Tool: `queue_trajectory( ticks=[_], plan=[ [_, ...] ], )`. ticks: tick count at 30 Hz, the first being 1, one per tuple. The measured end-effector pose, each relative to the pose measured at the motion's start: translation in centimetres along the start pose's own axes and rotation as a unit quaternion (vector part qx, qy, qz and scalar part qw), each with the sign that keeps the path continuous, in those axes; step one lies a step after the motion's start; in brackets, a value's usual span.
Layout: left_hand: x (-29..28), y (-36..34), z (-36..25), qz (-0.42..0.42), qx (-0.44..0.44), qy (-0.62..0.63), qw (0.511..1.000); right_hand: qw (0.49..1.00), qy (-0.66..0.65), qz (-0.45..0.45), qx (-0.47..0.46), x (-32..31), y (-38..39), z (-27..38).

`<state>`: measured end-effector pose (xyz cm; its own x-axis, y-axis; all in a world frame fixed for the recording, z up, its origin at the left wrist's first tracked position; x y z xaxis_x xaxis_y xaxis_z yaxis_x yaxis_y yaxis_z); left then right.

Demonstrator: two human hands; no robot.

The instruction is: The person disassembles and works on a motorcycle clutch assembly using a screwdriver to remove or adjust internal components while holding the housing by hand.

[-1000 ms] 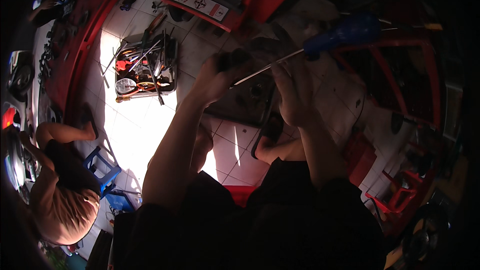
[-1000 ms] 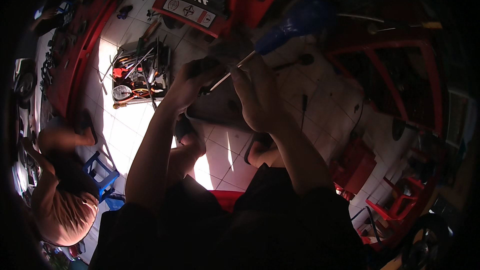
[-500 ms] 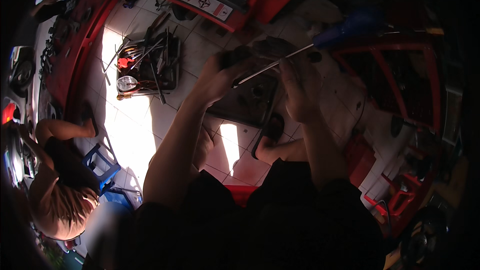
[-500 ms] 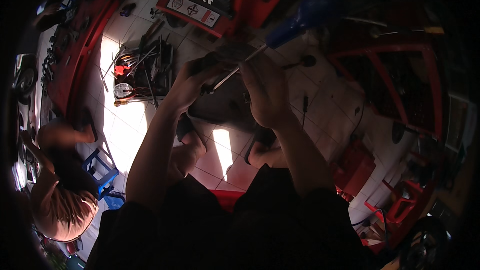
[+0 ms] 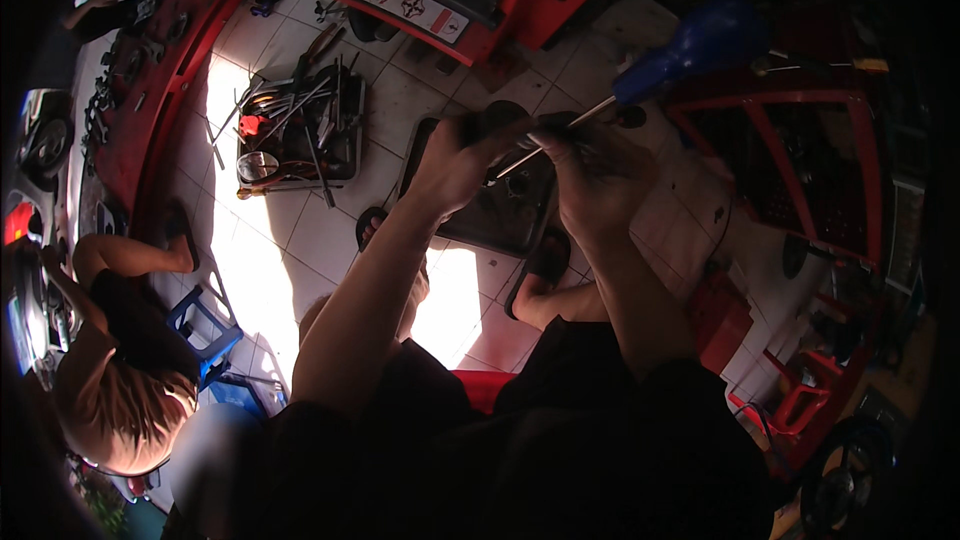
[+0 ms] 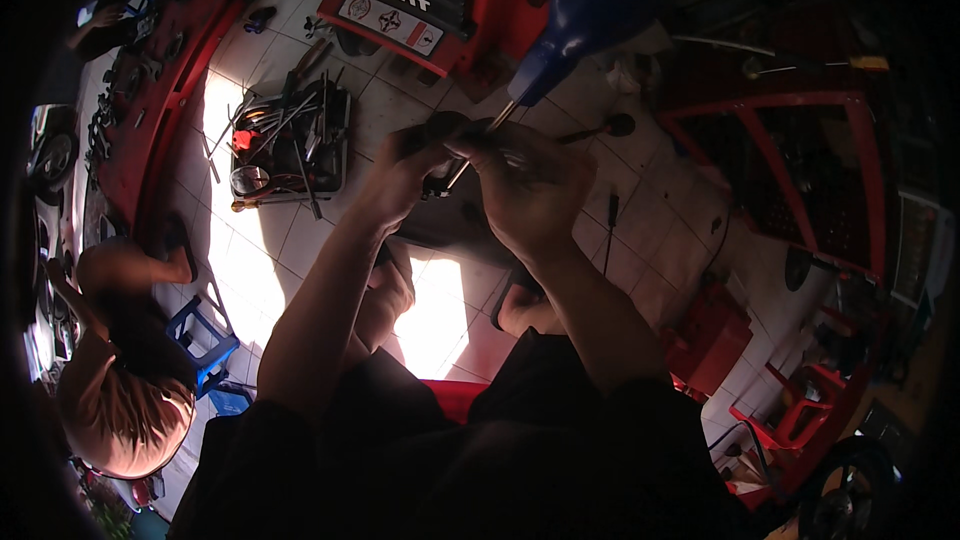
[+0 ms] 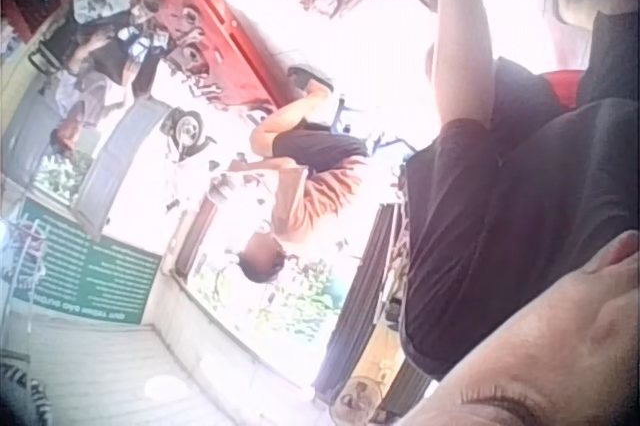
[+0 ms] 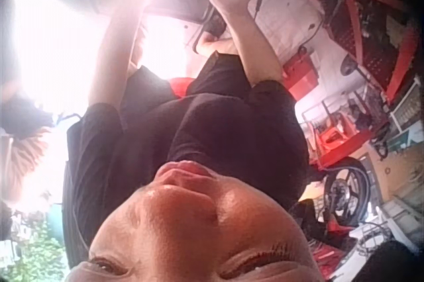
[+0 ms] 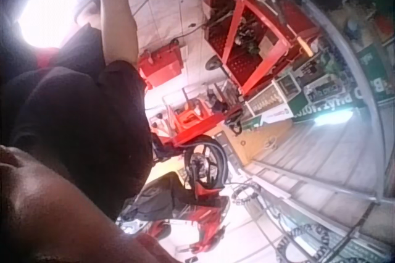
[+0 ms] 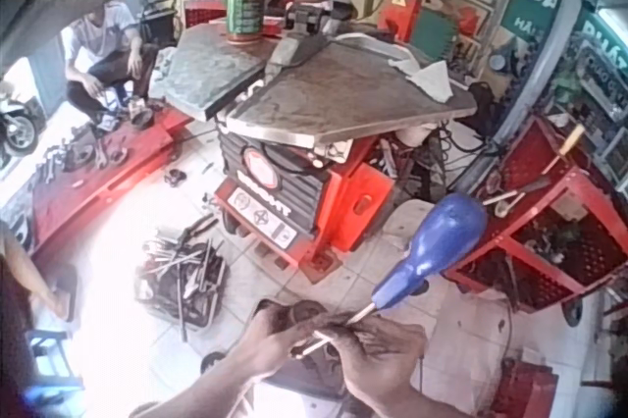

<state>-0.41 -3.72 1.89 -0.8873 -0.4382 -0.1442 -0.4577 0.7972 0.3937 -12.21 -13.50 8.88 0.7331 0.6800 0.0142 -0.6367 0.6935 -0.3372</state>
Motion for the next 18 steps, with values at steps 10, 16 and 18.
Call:
queue_trajectory(
  ticks=[10, 16, 18],
  plan=[
    [-0.1, -0.3, 0.5, -0.024, 0.054, 0.011, 0.998, 0.999, 0.044, -0.007, 0.01, -0.4, -0.2, -0.9],
    [-0.5, -0.1, 1.0, -0.039, 0.015, 0.044, 0.998, 0.998, 0.06, 0.0, -0.003, 0.0, -0.1, -0.4],
    [-0.6, -0.1, 0.9, -0.032, -0.004, 0.026, 0.999, 1.0, 0.026, -0.006, 0.001, 0.1, 0.0, -0.5]
  ],
)
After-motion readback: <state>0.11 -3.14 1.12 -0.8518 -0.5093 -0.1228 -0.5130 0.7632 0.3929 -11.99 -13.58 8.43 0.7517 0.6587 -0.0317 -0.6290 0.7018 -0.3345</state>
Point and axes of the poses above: each hand's wrist, its own y-axis away from the middle knuckle, its own x-axis out of the palm, z = x × y, the point moved 2 cm from there along -y, towards the middle knuckle, and after that the axes turned 11 degrees about -y, right-handed, at the moved point
